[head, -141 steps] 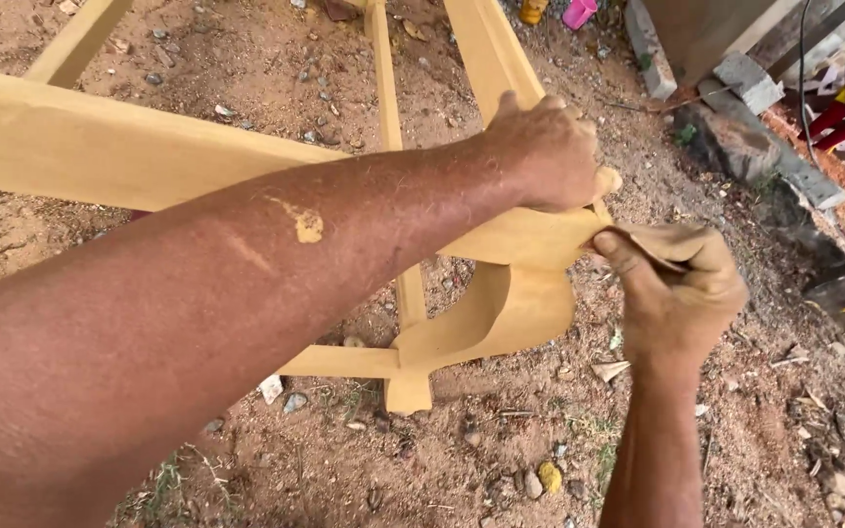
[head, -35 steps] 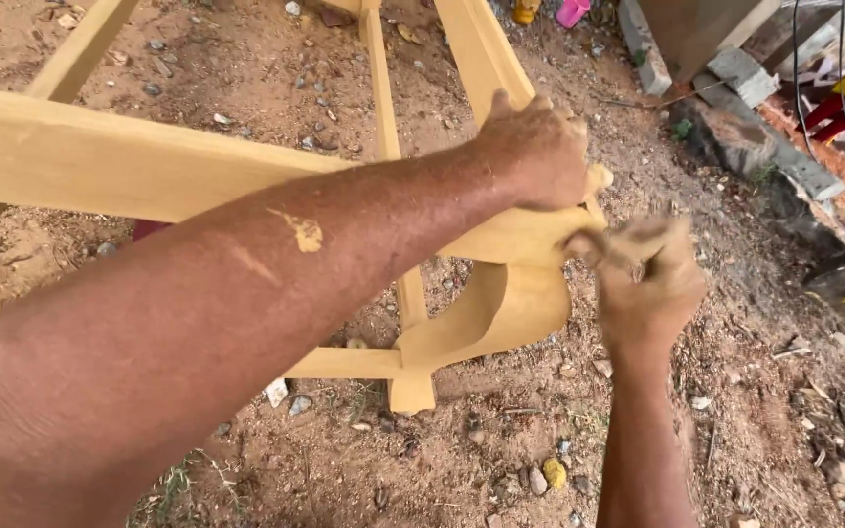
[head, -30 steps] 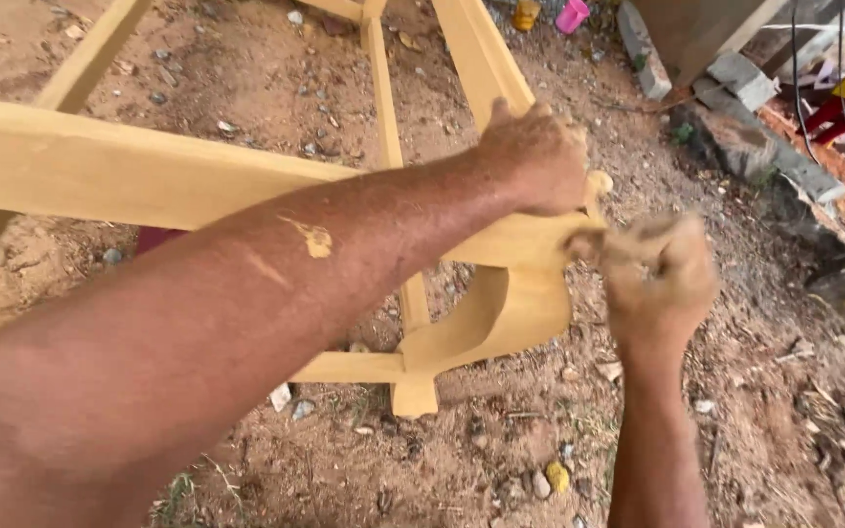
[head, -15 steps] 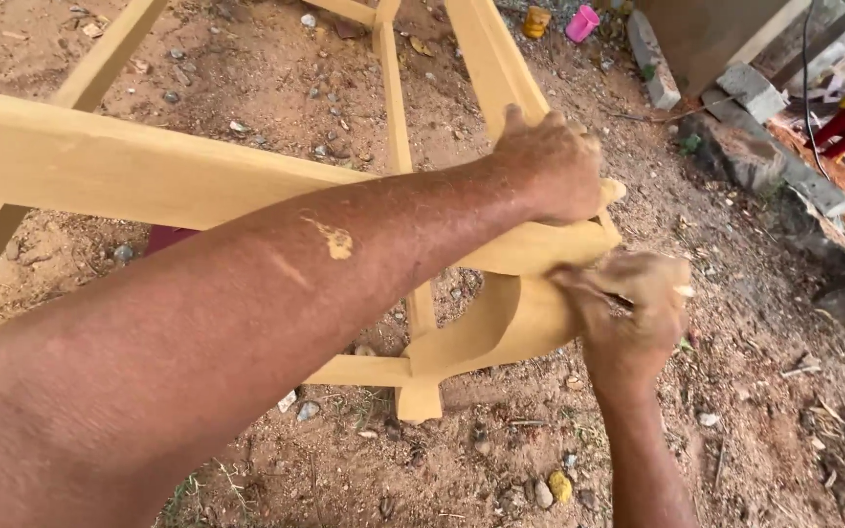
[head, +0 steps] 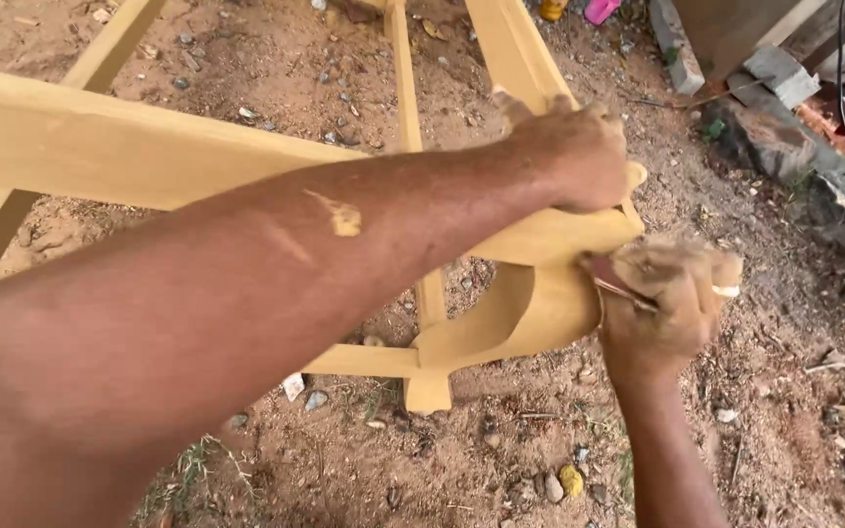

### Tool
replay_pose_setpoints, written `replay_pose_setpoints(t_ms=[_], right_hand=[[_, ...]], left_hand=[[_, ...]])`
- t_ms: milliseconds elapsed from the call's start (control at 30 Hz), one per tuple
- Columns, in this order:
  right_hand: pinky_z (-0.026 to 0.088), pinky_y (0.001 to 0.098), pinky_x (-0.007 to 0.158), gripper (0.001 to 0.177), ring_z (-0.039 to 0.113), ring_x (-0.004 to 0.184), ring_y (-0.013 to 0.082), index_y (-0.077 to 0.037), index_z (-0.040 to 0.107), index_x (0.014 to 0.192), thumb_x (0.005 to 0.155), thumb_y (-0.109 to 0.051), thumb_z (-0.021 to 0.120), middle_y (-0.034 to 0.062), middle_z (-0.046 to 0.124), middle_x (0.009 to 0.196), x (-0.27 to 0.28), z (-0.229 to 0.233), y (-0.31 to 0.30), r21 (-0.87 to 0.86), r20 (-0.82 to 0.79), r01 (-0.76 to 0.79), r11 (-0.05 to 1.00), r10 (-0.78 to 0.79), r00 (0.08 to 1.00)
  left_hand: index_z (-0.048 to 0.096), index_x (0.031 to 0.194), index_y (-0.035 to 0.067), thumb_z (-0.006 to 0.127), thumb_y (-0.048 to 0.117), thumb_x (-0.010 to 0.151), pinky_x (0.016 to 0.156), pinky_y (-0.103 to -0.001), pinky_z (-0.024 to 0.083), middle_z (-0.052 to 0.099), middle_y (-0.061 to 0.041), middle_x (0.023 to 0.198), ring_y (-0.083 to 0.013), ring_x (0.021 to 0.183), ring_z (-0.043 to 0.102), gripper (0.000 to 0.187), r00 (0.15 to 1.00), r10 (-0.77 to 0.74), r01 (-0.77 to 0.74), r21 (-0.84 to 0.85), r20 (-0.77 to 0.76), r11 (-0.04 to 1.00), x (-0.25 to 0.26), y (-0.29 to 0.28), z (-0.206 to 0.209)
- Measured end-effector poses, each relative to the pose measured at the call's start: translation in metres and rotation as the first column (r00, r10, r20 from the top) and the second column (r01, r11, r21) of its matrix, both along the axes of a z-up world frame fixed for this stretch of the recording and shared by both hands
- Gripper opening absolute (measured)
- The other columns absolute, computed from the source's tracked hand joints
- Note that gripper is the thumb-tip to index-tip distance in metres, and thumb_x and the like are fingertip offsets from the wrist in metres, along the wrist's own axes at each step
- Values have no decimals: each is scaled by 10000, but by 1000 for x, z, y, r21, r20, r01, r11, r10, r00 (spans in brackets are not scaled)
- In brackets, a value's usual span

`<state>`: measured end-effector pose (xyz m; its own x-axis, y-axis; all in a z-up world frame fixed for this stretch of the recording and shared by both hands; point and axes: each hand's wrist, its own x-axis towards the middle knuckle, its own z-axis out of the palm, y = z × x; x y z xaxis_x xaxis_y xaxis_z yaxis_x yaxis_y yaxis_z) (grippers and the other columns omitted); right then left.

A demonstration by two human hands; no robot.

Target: Sanding a wooden furniture frame by hand with sandpaper.

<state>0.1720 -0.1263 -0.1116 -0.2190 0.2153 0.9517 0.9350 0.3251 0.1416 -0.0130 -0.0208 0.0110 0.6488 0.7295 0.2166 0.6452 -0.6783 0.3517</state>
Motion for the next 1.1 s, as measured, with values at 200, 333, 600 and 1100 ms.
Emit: replay_pose_setpoints(t_ms=[200,333,600,1100], right_hand=[[557,376,866,428,672,934,162,-103,617,879,905,-353,965,56,724,1021,-34,4,2,-52,12,18,999,-17,1000],[560,391,964,418,650,1036,192,-82,627,952,949,-322,969,40,689,1012,-10,9,7,87,117,-16,996,6,993],[562,419,924,424,665,918,122,-98,589,861,904,-283,967,36,698,947,-17,12,15,174,251,-134,976,88,964],[526,401,777,477,592,792,174,-58,613,881,831,-352,985,61,631,841,8,5,12,84,63,60,995,-65,996]], left_hand=[[174,1574,42,433,621,994,1144,-781,160,120,-196,1663,-494,1497,193,860,993,95,-86,-130,63,988,-16,-18,10],[73,1590,-55,511,529,981,1143,-615,333,22,-313,1671,-506,1412,340,951,987,83,-61,-160,138,985,18,29,-15],[263,1573,0,381,647,1013,1121,-477,472,396,-181,1574,-333,1370,531,864,991,125,-111,-240,42,964,-18,-21,12],[321,1593,243,215,425,1092,1022,-508,496,475,-305,1406,-374,1187,612,544,959,-203,227,105,-199,968,52,62,-34]])
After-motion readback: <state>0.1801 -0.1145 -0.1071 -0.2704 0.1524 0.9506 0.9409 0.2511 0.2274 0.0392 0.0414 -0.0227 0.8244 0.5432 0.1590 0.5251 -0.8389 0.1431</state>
